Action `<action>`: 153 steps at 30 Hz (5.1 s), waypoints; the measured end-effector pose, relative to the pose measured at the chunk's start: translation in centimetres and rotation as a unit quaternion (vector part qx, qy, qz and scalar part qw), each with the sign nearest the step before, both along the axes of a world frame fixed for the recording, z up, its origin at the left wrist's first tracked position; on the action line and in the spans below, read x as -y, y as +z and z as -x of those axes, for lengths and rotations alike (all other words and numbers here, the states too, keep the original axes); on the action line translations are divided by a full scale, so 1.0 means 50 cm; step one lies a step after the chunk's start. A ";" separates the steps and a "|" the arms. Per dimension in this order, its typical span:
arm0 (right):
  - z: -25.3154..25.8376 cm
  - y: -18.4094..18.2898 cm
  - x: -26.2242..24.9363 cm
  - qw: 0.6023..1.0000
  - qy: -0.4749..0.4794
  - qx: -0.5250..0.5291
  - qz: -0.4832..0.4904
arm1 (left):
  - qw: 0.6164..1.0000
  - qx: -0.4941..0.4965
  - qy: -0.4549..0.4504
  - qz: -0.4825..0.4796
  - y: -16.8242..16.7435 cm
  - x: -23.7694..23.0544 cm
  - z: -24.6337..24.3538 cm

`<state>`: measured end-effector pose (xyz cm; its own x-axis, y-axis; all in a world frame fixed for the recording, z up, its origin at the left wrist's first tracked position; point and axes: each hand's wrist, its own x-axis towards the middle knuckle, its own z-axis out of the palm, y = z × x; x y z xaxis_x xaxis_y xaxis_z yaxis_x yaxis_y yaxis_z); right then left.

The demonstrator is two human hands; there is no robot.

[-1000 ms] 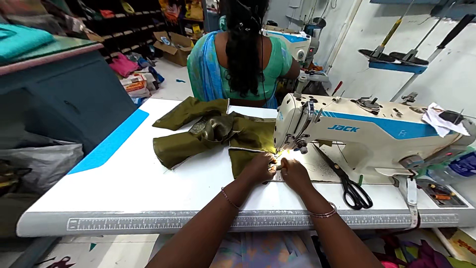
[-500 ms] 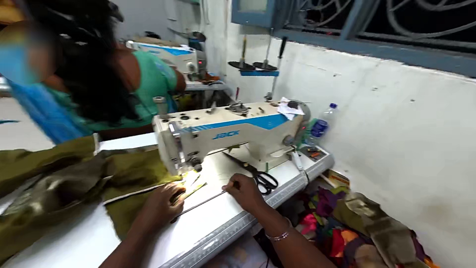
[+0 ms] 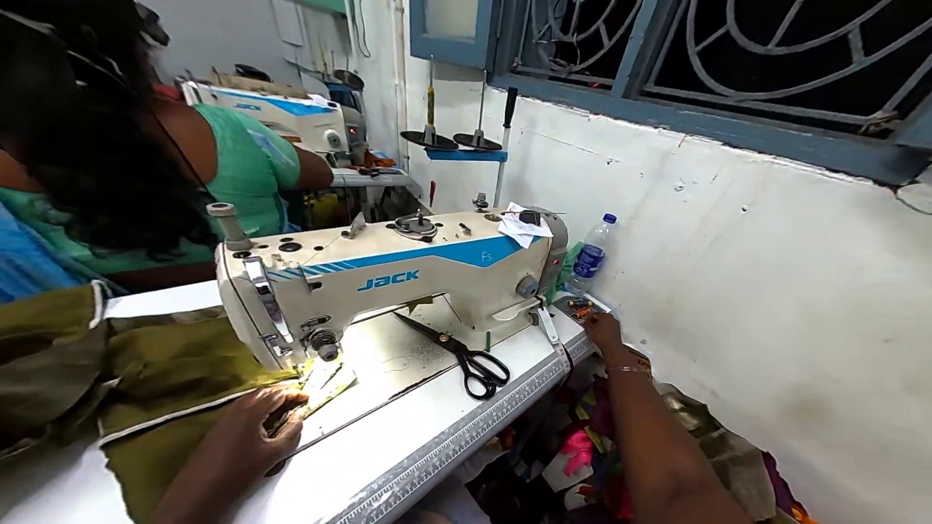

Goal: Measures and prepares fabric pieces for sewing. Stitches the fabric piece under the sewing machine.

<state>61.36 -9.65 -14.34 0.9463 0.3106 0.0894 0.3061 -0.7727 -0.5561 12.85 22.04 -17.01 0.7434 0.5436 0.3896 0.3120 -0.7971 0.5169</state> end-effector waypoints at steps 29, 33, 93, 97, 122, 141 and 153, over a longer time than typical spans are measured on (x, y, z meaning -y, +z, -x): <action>0.573 0.068 -0.292 0.869 0.478 0.022 -0.122 | 0.997 -0.022 -0.007 0.080 0.018 -0.004 0.001; 0.643 0.005 -0.420 0.833 0.537 0.097 -0.091 | 0.994 -0.022 -0.006 0.105 0.019 -0.006 -0.003; 0.634 0.060 -0.480 0.773 0.620 0.126 0.047 | 0.995 -0.038 -0.021 0.092 0.024 -0.012 0.006; 0.650 0.000 -0.480 0.803 0.563 0.196 -0.013 | 0.995 -0.043 -0.015 0.089 0.030 -0.008 0.006; 0.638 0.063 -0.511 0.705 0.689 0.113 0.124 | 0.993 -0.073 -0.010 0.087 0.040 -0.004 0.009; 0.719 0.038 -0.467 0.901 0.431 0.043 0.036 | 0.995 -0.017 -0.028 0.092 0.016 -0.018 0.004; 0.720 0.037 -0.429 0.901 0.425 0.082 -0.035 | 0.992 -0.032 -0.025 0.117 0.019 -0.020 0.000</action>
